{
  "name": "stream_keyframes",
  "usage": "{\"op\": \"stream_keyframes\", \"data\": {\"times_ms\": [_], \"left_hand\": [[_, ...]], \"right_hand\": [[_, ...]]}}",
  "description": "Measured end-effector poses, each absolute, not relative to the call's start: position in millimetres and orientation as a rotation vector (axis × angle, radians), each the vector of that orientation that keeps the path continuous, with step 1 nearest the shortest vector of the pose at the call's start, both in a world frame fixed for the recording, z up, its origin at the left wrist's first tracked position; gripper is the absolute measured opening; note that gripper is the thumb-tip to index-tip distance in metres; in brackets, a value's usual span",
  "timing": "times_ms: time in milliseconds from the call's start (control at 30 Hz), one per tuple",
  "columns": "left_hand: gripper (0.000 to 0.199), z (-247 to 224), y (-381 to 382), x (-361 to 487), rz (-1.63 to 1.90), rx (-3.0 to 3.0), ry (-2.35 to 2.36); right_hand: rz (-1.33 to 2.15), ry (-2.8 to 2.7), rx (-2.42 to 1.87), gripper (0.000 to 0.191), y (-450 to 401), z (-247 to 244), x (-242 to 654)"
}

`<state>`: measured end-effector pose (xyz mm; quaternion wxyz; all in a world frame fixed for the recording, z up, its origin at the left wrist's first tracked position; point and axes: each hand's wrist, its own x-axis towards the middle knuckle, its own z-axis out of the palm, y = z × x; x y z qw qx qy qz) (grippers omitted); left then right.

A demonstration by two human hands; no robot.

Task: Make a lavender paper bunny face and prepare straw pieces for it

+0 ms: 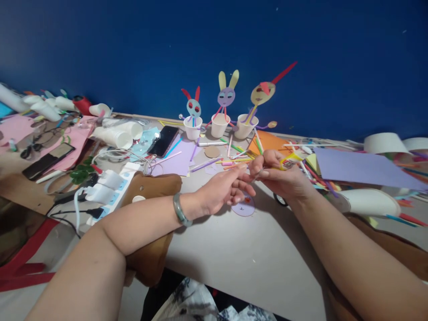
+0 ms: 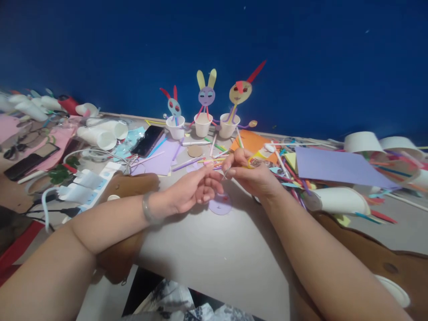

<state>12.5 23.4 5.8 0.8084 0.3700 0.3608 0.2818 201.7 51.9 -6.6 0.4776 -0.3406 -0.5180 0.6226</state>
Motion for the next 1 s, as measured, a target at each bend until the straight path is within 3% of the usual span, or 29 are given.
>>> {"op": "stream_keyframes", "data": {"times_ms": [200,400,633,867,1000], "left_hand": [[0.02,6,22,12,0.544,0.738,0.741],[0.017,5,21,11,0.561,0.771,0.68],[0.015,-3,29,11,0.798,0.897,0.795],[0.012,-8,33,15,0.755,0.973,0.996],[0.007,-4,36,9,0.788,1.119,1.172]], "right_hand": [[1.402,-1.376,-1.04,0.062,50,-8,200],[1.401,-1.371,-1.015,0.064,49,-7,200],[1.434,-1.278,-1.014,0.053,53,-6,194],[1.228,-1.363,-1.203,0.064,54,-15,187],[1.138,-1.424,-1.394,0.059,57,-23,190]]}}
